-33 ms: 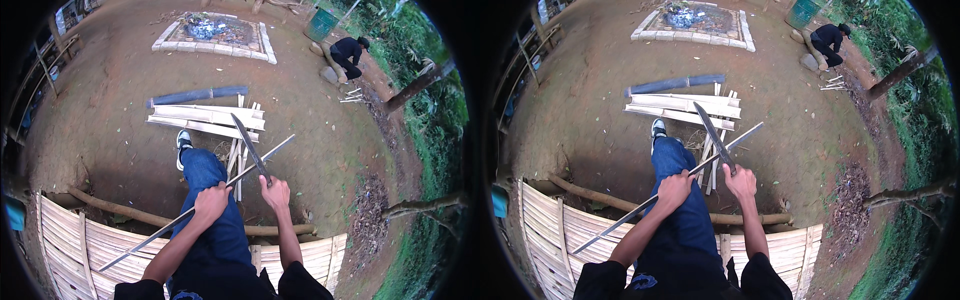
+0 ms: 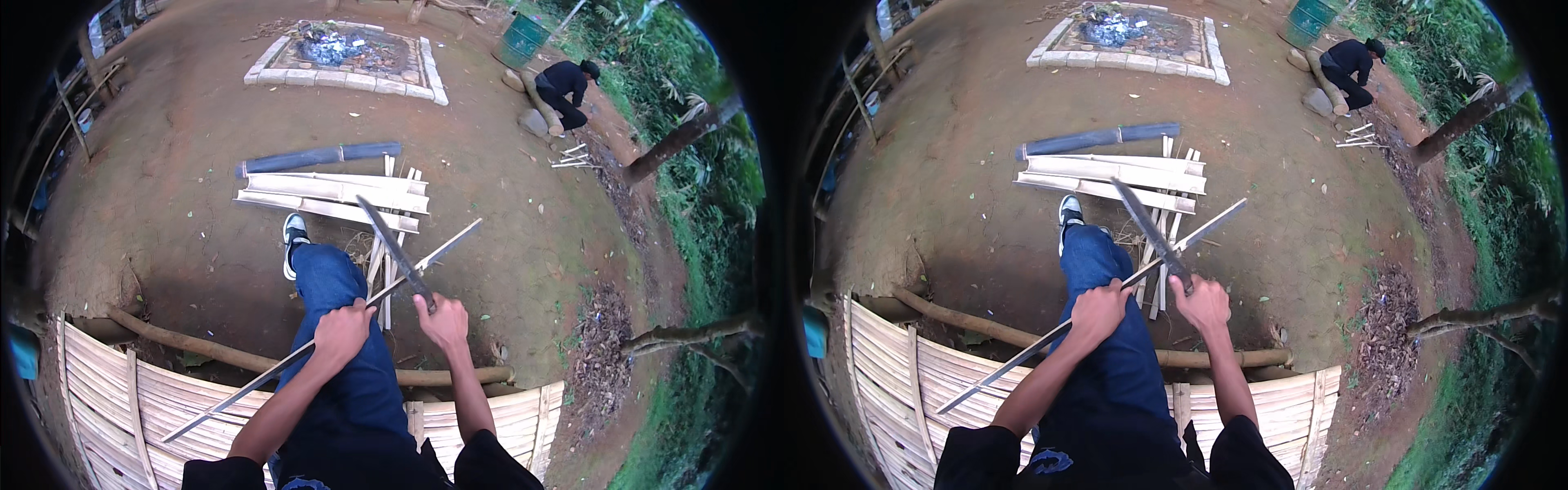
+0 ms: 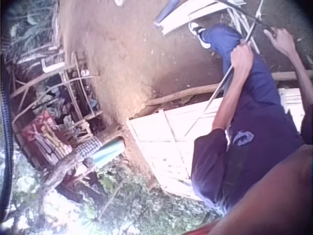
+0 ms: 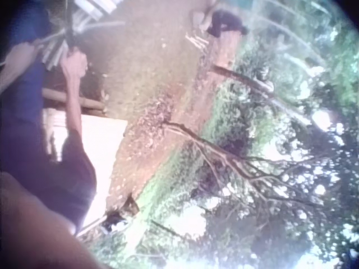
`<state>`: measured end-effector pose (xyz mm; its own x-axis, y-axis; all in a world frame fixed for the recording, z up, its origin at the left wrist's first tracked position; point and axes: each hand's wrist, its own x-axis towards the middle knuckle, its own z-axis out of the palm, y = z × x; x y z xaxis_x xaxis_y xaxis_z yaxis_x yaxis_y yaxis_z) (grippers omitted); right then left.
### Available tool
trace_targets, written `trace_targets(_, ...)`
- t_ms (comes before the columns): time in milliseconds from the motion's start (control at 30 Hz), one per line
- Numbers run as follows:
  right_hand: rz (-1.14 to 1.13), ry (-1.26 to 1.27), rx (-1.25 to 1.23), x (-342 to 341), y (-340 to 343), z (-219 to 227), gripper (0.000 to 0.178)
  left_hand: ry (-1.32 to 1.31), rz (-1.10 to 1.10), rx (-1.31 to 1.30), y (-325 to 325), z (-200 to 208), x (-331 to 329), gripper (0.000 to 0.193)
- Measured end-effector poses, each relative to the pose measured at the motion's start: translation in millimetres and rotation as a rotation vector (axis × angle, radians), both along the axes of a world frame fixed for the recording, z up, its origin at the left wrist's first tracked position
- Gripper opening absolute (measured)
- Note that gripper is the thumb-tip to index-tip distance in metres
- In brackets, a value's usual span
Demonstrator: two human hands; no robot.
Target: The person uses a large blade to shave and smooth thin strips of bamboo, holding the strip with one hand and running the blade along its length.
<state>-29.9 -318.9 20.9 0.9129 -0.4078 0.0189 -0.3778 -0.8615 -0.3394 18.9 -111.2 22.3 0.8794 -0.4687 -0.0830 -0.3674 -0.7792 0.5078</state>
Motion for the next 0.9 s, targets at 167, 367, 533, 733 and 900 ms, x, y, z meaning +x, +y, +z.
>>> trace_targets(167, 0.289, 0.064, -0.028, -17, 25, 4, 0.058, -0.011, 0.023, -0.032, 3, -5, 2, 0.034)
trace_targets(367, -0.118, 0.047, 0.021, 0, -11, 0, 0.059, -0.042, 0.01, -0.002, 0, -2, 0, 0.032)
trace_targets(533, 0.14, 0.155, 0.077, -21, 20, 2, 0.055, -0.154, -0.015, 0.027, 1, -12, -9, 0.027)
trace_targets(733, -0.018, 0.039, -0.018, -27, -14, -27, 0.054, -0.222, -0.016, -0.026, 3, -17, -18, 0.026)
trace_targets(900, 0.025, 0.007, -0.014, -30, -3, -24, 0.058, -0.123, 0.022, -0.025, 4, -19, -14, 0.029)
